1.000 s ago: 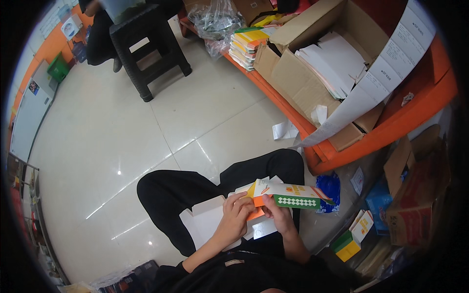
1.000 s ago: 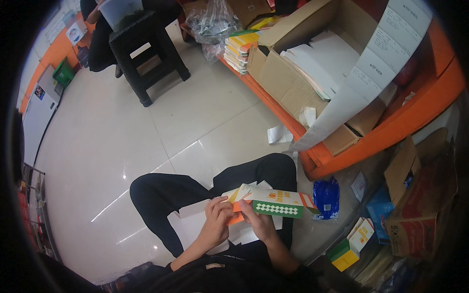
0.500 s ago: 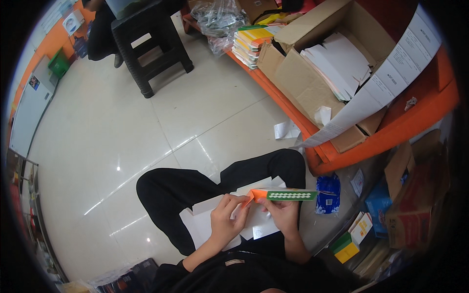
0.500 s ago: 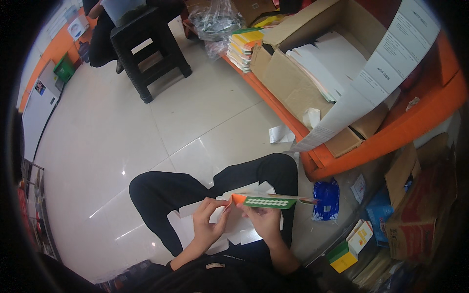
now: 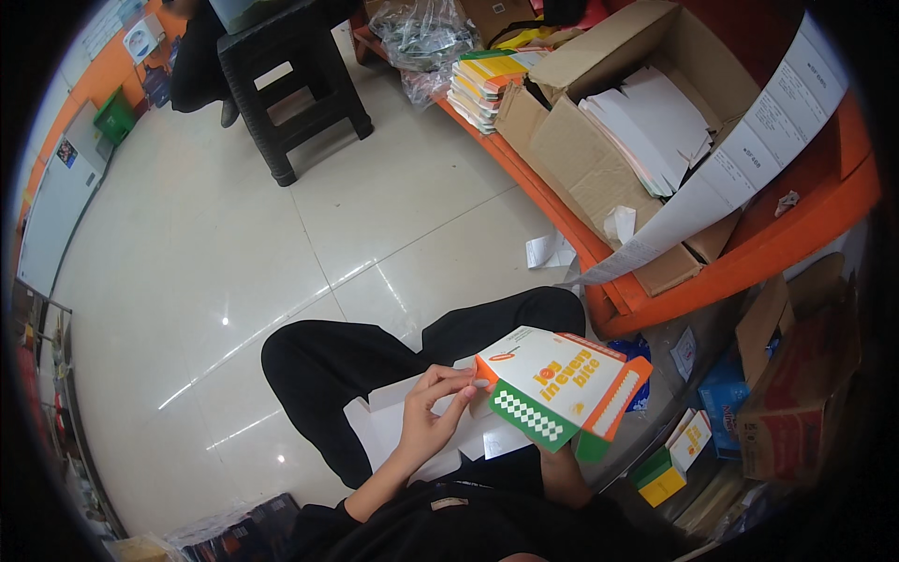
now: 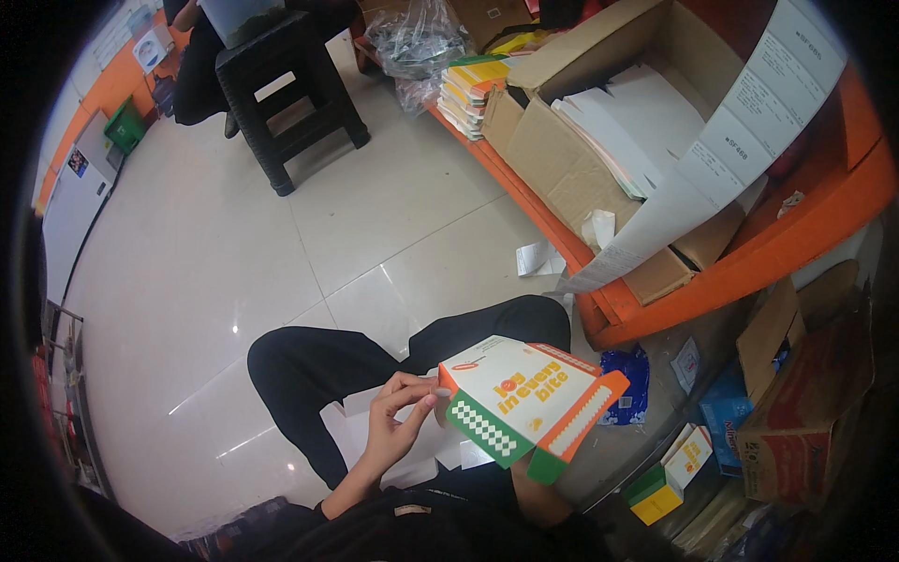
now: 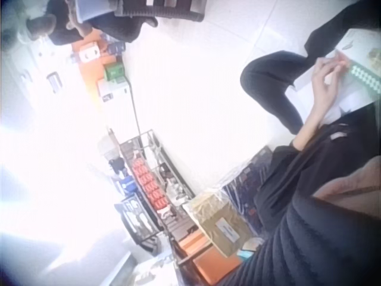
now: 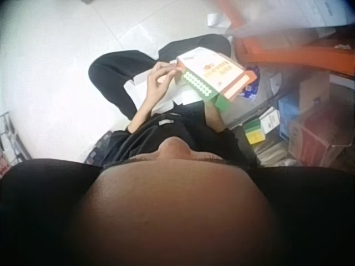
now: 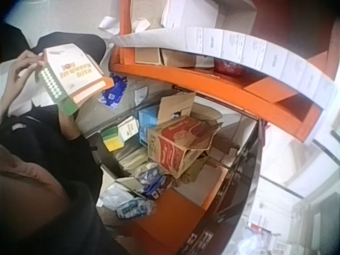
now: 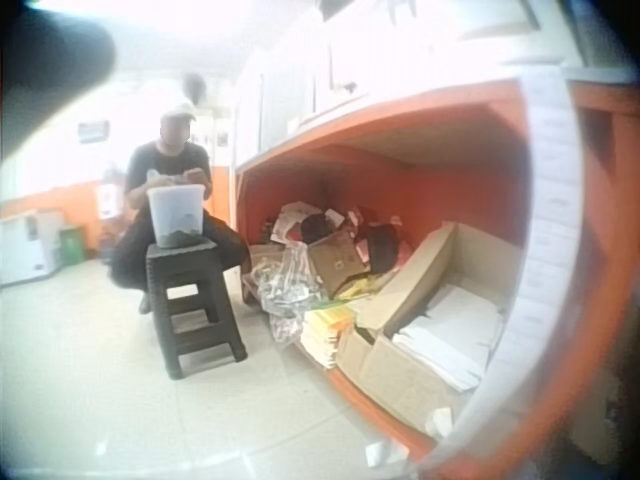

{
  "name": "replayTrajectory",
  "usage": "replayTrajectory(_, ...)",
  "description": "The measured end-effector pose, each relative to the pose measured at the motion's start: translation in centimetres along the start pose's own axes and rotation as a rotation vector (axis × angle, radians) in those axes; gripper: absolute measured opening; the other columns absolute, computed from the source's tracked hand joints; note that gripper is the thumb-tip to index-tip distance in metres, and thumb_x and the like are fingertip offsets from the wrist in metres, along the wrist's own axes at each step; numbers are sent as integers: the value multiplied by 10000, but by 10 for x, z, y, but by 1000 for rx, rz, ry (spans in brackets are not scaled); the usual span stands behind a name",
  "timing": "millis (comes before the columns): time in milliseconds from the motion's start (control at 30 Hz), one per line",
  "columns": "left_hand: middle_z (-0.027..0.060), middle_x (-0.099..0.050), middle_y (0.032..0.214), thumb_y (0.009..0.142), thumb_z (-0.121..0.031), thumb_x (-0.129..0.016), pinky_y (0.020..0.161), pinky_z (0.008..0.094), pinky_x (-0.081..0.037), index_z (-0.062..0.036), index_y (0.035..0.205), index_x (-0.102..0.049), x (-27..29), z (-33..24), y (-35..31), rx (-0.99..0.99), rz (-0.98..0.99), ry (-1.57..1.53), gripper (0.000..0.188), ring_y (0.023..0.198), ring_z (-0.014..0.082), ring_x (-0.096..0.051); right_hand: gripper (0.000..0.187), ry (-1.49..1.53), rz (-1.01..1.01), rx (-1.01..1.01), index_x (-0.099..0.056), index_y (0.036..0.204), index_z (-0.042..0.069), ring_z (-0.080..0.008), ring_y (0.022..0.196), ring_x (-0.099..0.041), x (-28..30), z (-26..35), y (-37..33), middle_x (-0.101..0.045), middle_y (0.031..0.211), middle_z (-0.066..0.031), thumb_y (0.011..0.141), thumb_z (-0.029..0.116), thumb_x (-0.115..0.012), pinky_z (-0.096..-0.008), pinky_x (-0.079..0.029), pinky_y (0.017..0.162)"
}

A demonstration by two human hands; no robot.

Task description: The person sits on the floor and folds flat white cardboard pieces into small boxes, then inserts colorful printed inserts into each box. The person places the completed boxes on the floor beside them.

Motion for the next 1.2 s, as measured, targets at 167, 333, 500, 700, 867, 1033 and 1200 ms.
replayTrajectory(167, 97, -688, 947, 865, -57, -674, 766, 276, -497, -28, 984, -733, 1, -2, -2, 17, -15, -2, 135, 857, 172, -639, 405, 22, 5, -10, -527, 1244, 1, -253, 1050, -619, -6, 7, -1, -625, 1151, -137, 866, 55, -662, -379, -495, 915)
replayTrajectory(333, 100, -708, 927, 856, -42, -679, 749, 266, -499, -26, 970, -738, 1, 1, -5, 80, -67, -38, 130, 833, 163, -653, 414, 22, 7, -23, -526, 1245, 5, -257, 1062, -612, -9, 8, -2, -620, 1159, -138, 862, 71, -667, -386, -488, 921)
replayTrajectory(500, 103, -710, 943, 859, -33, -670, 740, 264, -501, -37, 985, -741, 1, -3, -4, 24, -118, -23, 144, 841, 162, -656, 423, 39, 6, -23, -525, 1247, 9, -261, 1075, -604, -13, 3, 1, -615, 1166, -139, 858, 87, -672, -392, -481, 926)
replayTrajectory(700, 101, -703, 930, 866, -36, -662, 735, 266, -502, -48, 1005, -739, 4, -9, -2, -12, -68, 7, 159, 836, 165, -651, 434, 31, 8, -32, -525, 1248, 14, -266, 1090, -594, -14, 5, 1, -608, 1175, -139, 853, 106, -678, -401, -473, 932)
replayTrajectory(867, 102, -693, 900, 867, -46, -661, 718, 267, -505, -56, 1020, -735, 6, -10, 0, -59, 20, 61, 170, 804, 170, -642, 443, 40, 4, -33, -524, 1249, 18, -270, 1102, -587, -16, 3, 0, -603, 1183, -140, 849, 122, -683, -408, -466, 938)
replayTrajectory(1033, 105, -697, 901, 860, -51, -670, 699, 270, -515, -51, 1007, -736, 7, -10, 0, -62, 34, 55, 161, 796, 183, -656, 453, 29, 9, -40, -523, 1251, 22, -274, 1114, -579, -17, 5, 0, -597, 1190, -141, 845, 138, -688, -415, -459, 943)
replayTrajectory(1200, 103, -706, 914, 848, -47, -682, 690, 270, -525, -54, 995, -739, 6, -12, -2, -83, 18, 87, 158, 790, 192, -676, 463, 34, 9, -40, -523, 1252, 26, -278, 1127, -571, -19, 1, 0, -592, 1198, -141, 841, 154, -693, -422, -452, 949)
Point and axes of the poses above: each hand's wrist, its own y-axis towards the middle knuckle, its own x-axis out of the back of the hand, z = x × y, the point moved 6 cm from there along y, towards the middle knuckle
